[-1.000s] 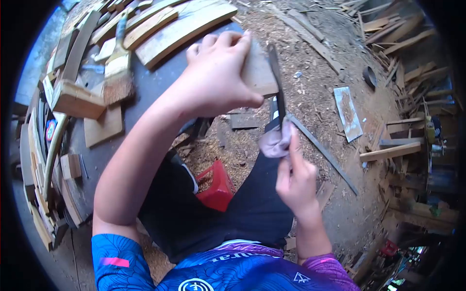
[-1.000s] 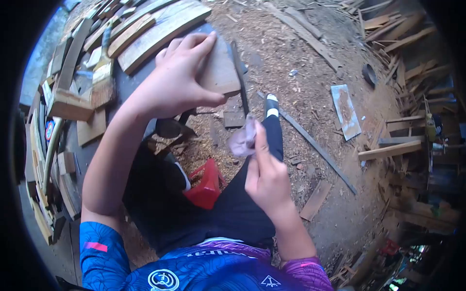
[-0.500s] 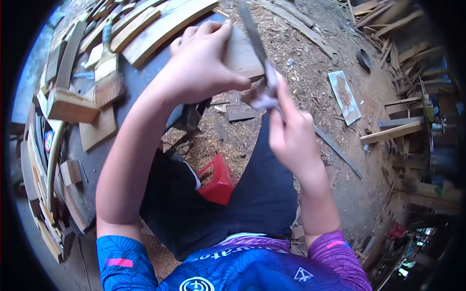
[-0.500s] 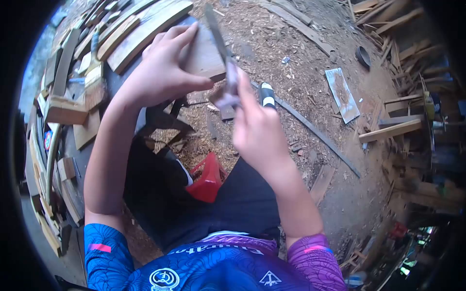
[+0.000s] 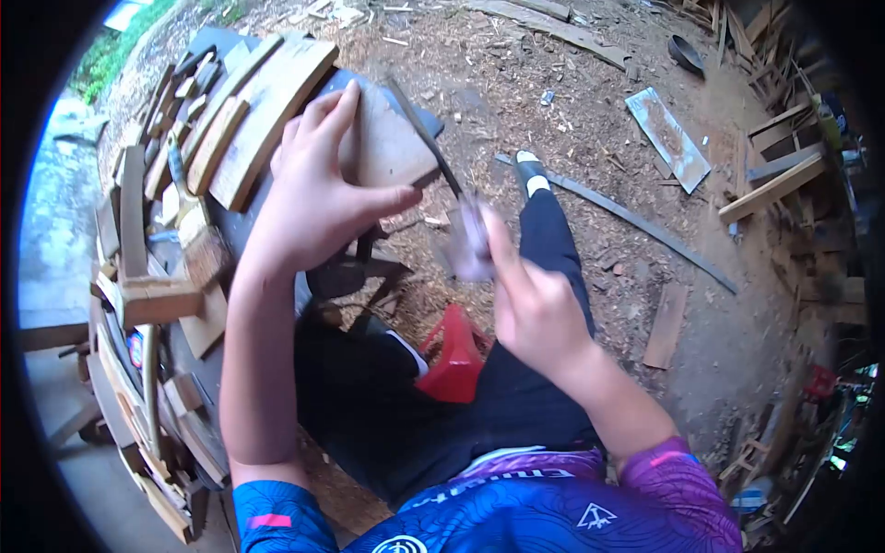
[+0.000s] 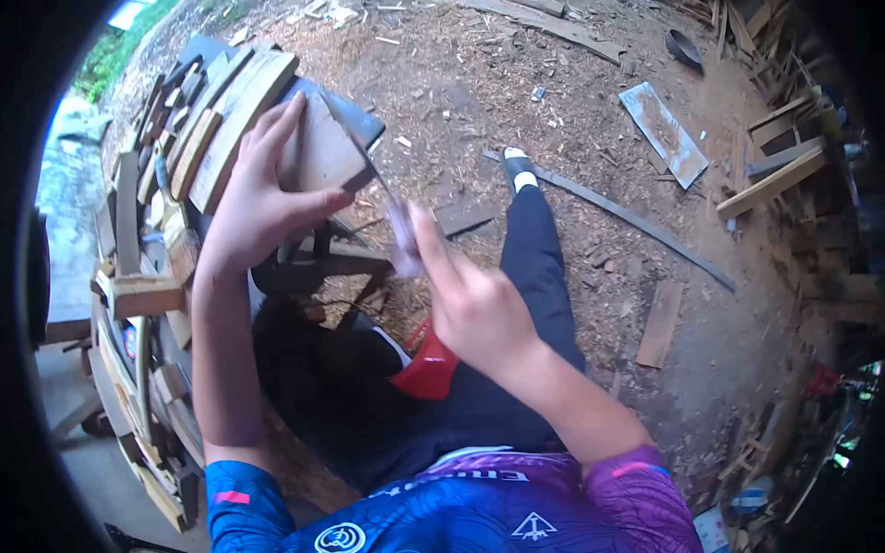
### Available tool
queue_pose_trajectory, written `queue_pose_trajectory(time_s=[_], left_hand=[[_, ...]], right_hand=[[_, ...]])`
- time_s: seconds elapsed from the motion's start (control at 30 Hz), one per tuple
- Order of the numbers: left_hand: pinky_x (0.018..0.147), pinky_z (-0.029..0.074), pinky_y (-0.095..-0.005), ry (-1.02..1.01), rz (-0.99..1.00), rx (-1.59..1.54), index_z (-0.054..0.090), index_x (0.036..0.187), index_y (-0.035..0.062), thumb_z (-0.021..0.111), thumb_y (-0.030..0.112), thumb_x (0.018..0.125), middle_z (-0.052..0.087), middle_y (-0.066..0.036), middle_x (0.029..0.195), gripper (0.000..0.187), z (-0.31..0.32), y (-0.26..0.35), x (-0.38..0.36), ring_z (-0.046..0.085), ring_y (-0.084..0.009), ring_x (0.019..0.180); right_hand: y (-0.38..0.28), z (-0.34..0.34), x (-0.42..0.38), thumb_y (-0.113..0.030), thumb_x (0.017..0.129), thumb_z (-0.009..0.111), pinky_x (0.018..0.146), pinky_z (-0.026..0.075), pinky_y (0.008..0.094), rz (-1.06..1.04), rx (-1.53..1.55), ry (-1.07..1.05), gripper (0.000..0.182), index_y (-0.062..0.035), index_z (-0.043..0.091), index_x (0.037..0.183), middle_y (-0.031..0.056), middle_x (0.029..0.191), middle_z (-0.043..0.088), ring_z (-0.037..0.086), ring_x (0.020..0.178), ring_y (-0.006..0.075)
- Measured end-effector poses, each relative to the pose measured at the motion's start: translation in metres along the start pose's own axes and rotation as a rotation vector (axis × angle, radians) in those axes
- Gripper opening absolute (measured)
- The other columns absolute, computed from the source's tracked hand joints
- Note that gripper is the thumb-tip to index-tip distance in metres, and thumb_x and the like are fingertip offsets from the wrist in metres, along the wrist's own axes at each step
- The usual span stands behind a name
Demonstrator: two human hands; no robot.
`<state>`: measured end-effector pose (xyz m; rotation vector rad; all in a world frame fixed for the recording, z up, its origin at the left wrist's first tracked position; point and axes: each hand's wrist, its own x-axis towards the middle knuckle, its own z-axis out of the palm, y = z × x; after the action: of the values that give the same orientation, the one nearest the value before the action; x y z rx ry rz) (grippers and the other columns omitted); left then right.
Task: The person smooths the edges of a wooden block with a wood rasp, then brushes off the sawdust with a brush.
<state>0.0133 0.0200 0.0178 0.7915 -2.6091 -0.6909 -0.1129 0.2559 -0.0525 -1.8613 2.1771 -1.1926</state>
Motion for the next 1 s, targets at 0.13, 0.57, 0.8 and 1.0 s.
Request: queue_pose_trajectory(time_s=[0.13,0.57,0.8,1.0], left_hand=[[0.124,0.032,-0.045,0.004,-0.02,-0.034,0.04,0.159,-0.0032,0.092,0.041,0.064,0.045,-0.023,0.156,0.116,0.0,0.001,0.001,0.04,-0.0372,0.146],[0.122,0.035,-0.0422,-0.093,-0.125,-0.29,0.038,0.16,-0.0034,0.095,0.028,0.063,0.043,-0.019,0.157,0.117,-0.004,0.015,0.004,0.046,-0.0311,0.144],[0.121,0.034,-0.0421,-0.032,-0.087,-0.2,0.04,0.159,-0.0047,0.096,0.03,0.064,0.045,-0.017,0.155,0.116,-0.003,0.003,-0.003,0.046,-0.0309,0.144],[0.12,0.036,-0.0435,-0.086,-0.143,-0.273,0.042,0.156,-0.007,0.096,0.028,0.062,0.047,-0.019,0.153,0.114,-0.004,0.014,0.003,0.048,-0.0318,0.143]], right_hand=[[0.016,0.008,0.011,0.005,0.083,0.061,0.056,0.059,0.0413,-0.09,-0.012,0.079,0.084,0.0009,0.032,0.162,0.0177,0.089,0.072,0.072,0.062,0.0308],[0.02,0.012,0.042,0.001,0.084,0.062,0.051,0.057,0.034,-0.078,-0.121,-0.03,0.075,-0.0004,0.045,0.157,0.0093,0.085,0.069,0.064,0.053,0.0198],[0.026,0.018,-0.004,-0.009,0.093,0.061,0.043,0.053,0.0303,-0.049,-0.166,0.02,0.069,-0.0099,0.046,0.16,0.0007,0.069,0.052,0.055,0.046,0.0086],[0.022,0.009,0.03,-0.011,0.094,0.064,0.047,0.055,0.033,-0.072,-0.179,-0.012,0.064,-0.0106,0.051,0.156,0.0025,0.068,0.054,0.058,0.049,0.0132]])
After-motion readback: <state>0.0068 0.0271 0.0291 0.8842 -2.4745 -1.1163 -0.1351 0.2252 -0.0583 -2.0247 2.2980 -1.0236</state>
